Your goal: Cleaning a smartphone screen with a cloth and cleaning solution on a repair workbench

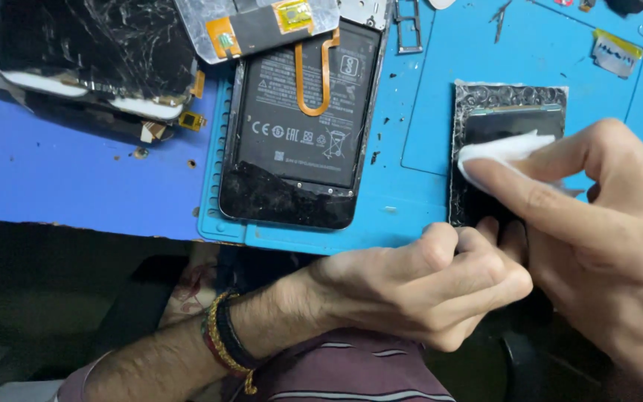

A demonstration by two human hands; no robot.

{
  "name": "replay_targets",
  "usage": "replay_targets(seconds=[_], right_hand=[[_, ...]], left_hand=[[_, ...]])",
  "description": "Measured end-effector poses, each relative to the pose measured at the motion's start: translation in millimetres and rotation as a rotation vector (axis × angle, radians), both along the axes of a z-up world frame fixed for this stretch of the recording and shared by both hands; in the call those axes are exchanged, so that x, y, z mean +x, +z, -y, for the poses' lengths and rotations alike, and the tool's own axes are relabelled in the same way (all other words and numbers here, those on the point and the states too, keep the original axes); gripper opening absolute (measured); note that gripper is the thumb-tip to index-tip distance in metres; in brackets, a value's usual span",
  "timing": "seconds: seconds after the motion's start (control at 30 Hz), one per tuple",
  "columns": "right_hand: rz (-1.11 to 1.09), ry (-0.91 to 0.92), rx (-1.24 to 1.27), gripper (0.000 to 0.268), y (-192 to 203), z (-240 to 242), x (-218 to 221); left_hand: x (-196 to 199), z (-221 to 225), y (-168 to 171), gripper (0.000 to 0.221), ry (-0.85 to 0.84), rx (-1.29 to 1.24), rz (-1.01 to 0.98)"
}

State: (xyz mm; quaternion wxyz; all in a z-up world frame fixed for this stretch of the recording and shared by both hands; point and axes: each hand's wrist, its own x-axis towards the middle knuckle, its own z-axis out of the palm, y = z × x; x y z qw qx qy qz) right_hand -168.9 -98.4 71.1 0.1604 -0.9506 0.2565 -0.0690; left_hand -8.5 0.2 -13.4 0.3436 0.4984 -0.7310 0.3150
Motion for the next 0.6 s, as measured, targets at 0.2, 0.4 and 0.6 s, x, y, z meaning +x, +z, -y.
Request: replay_targets(seconds=[0.2, 0.4, 0.6], right_hand=[[-0.009, -0.059, -0.06, 0.036, -4.6, 3.2, -6.2], [-0.116, -0.084, -0.037, 0.031, 6.5, 3.5, -10.7], [-0.068, -0.11, 0.098, 0.029, 9.5, -4.4, -11.3]], left_hand=[[3.2, 0.9, 2.4, 0.033, 0.006, -0.001, 0.022], [3.8, 1.6, 6.7, 0.02, 0.066, 0.004, 0.042], [4.8, 3.7, 10.1, 0.03, 0.031, 0.027, 0.068]])
